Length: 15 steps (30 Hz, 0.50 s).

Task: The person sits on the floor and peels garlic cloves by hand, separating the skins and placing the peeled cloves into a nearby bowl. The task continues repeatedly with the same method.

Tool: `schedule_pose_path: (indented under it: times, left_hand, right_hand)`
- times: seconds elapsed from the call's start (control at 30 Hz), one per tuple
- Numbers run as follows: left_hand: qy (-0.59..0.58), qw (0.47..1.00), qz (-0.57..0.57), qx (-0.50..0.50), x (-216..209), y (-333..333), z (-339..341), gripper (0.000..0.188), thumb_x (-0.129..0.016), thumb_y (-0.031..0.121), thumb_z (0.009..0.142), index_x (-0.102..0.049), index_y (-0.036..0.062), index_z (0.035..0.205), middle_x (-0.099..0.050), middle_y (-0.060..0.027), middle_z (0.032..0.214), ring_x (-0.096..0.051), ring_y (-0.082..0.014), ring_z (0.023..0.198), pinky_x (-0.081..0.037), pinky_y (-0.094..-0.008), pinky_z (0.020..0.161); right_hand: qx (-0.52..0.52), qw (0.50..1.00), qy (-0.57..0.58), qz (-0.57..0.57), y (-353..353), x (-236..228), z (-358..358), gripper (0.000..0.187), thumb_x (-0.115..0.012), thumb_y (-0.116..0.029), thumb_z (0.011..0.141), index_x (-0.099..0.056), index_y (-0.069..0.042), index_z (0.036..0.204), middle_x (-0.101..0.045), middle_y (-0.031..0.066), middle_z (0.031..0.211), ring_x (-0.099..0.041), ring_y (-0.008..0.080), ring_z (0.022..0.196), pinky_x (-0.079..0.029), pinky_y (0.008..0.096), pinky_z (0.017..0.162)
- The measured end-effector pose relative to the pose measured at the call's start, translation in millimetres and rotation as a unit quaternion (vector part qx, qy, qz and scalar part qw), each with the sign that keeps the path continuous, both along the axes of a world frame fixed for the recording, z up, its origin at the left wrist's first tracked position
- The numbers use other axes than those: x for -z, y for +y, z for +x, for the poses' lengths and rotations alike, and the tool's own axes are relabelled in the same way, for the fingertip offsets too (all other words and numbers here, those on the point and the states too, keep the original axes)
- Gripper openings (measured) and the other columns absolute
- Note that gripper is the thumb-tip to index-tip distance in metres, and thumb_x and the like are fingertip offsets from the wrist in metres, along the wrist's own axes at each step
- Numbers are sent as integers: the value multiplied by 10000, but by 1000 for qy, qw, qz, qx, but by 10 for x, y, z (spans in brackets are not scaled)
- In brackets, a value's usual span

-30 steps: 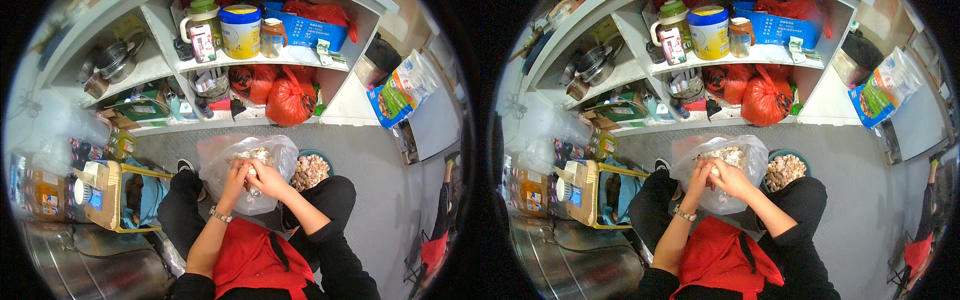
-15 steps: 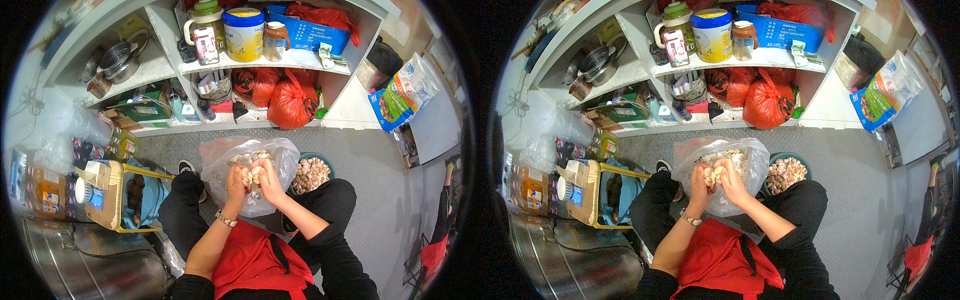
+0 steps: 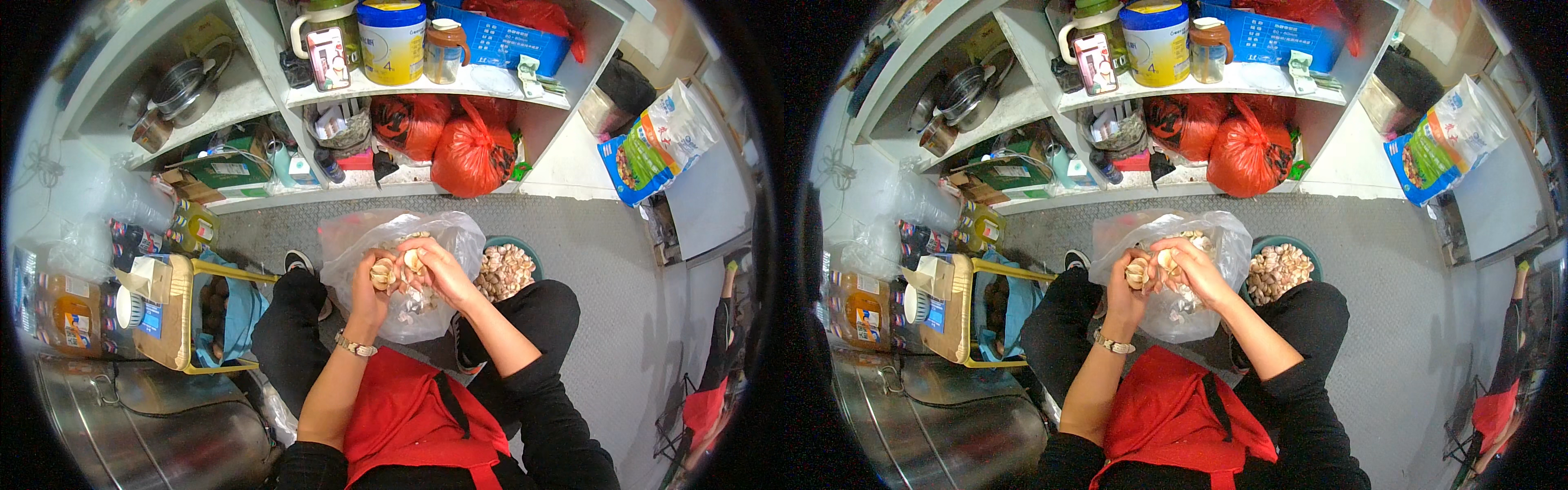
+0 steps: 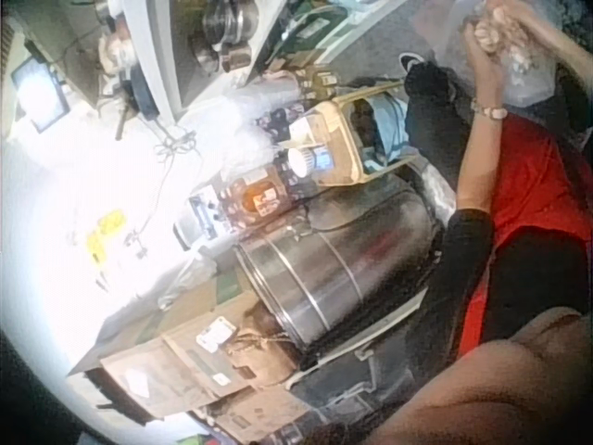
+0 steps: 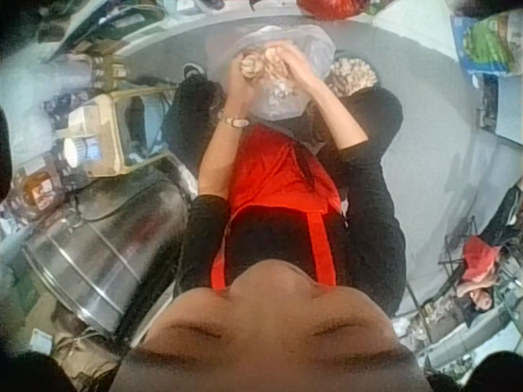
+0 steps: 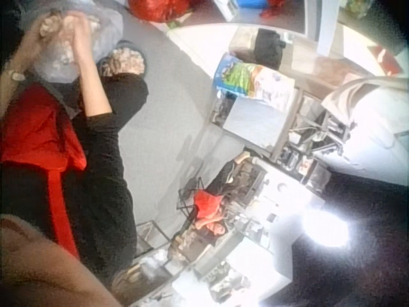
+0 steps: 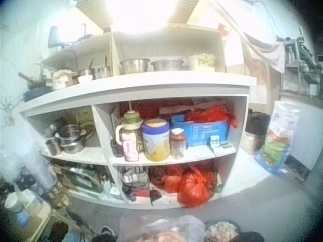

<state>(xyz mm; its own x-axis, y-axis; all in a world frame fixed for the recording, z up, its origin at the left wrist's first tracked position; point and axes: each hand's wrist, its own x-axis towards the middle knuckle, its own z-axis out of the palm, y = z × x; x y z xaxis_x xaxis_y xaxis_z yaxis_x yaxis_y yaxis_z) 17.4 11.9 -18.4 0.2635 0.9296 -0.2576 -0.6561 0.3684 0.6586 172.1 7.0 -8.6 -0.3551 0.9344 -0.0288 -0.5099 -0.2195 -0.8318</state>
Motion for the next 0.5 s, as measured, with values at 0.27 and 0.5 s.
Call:
schedule_pose_path:
  times: [0.27,0.5]
  left_hand:
    - [45,998,-38,3,66,11,-27,276,-347,239,928,-543,47,902,-558,-67,698,-433,-137,480,-427,-309,512]
    - [72,993,-91,-6,99,15,-30,258,-401,250,912,-558,51,869,-548,-57,673,-403,-122,451,-413,-293,508]
  right_hand:
    - [49,998,-36,-27,9,41,-18,283,-420,-130,937,-466,-31,1198,-574,90,1029,-547,131,833,-442,230,637]
    - [58,989,-60,-119,37,158,101,248,-491,-133,925,-470,-43,1155,-550,54,926,-468,83,612,-358,209,510]
